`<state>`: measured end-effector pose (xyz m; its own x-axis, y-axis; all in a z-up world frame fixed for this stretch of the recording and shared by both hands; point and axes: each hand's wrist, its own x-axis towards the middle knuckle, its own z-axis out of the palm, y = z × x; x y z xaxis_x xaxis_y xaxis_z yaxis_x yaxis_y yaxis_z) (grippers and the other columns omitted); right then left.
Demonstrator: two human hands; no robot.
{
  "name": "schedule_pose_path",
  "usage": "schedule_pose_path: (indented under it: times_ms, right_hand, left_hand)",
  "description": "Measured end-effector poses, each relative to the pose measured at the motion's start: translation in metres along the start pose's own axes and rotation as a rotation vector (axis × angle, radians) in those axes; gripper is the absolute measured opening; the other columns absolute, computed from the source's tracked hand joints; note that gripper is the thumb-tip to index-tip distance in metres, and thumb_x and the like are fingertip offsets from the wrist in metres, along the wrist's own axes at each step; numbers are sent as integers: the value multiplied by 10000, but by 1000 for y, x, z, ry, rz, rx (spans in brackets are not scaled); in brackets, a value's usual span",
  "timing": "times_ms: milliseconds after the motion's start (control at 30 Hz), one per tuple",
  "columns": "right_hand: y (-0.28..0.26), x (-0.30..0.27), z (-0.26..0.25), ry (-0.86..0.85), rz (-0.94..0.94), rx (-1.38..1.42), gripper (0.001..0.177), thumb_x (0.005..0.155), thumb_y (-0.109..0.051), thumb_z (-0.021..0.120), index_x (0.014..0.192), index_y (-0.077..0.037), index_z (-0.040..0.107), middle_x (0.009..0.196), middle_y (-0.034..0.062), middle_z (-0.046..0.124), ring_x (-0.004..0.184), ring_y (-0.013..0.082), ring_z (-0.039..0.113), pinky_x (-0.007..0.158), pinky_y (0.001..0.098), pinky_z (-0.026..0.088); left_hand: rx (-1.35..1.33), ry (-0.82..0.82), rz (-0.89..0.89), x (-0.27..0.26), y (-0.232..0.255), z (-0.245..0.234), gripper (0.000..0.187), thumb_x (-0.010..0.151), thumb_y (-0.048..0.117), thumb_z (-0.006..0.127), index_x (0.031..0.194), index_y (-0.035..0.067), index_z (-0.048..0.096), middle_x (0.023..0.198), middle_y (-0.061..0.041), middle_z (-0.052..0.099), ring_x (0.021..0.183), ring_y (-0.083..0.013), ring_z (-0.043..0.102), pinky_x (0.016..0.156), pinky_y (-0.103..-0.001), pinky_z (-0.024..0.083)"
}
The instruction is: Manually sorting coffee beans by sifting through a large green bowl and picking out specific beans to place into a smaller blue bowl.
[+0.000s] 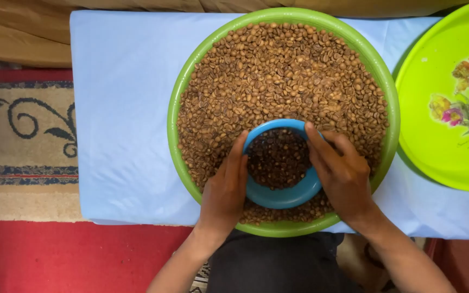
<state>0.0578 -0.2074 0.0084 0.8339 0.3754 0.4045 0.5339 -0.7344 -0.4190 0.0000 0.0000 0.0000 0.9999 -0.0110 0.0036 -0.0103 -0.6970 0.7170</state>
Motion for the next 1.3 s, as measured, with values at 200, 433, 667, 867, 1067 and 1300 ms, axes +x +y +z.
schedule_pose_path:
  times_ms: [200,433,667,867,1067,1300]
  right_hand:
    - [8,1,-1,35,43,93,387,960,42,742,1326,-83,737,1036,110,733,854,298,746,633,397,606]
    - [-16,-9,-40,26,136,209,298,927,5,778,1216,-66,775,973,97,753,811,280,737,711,372,572]
    - [-25,-38,-35,9,222,304,280,900,-4,760,1171,-69,783,915,84,770,738,256,740,661,347,571]
    - [-20,-44,-20,12,148,282,300,907,44,731,1194,-35,770,943,125,764,811,283,750,724,367,592]
    - [-14,-38,-11,-26,145,204,373,906,84,726,1272,10,718,1010,134,726,752,218,661,633,324,545]
    - [-16,-14,-11,-20,91,191,382,1009,53,642,1377,-41,677,1000,172,731,830,372,727,652,507,600]
  left_hand:
    - [-140,-36,-45,7,0,-7,532,1089,134,433,1601,176,294,1341,-313,620,626,-409,722,391,-414,521]
    - [-217,-9,-60,-16,37,-39,488,1063,207,485,1547,191,425,1320,-232,678,1014,-421,730,725,-485,625]
    - [-203,7,-36,-47,23,-19,483,1027,125,529,1508,150,486,1269,-208,710,1054,-371,733,804,-445,628]
    - [-23,52,59,-48,10,-7,501,1030,94,550,1522,108,462,1151,-240,743,900,-359,763,672,-420,642]
    - [157,49,59,-34,12,-2,481,1047,133,517,1511,91,397,1225,-179,721,839,-292,742,592,-389,591]
    - [35,-75,-70,-25,-1,6,512,1111,173,403,1609,202,286,1170,-246,717,493,-349,660,388,-399,474]
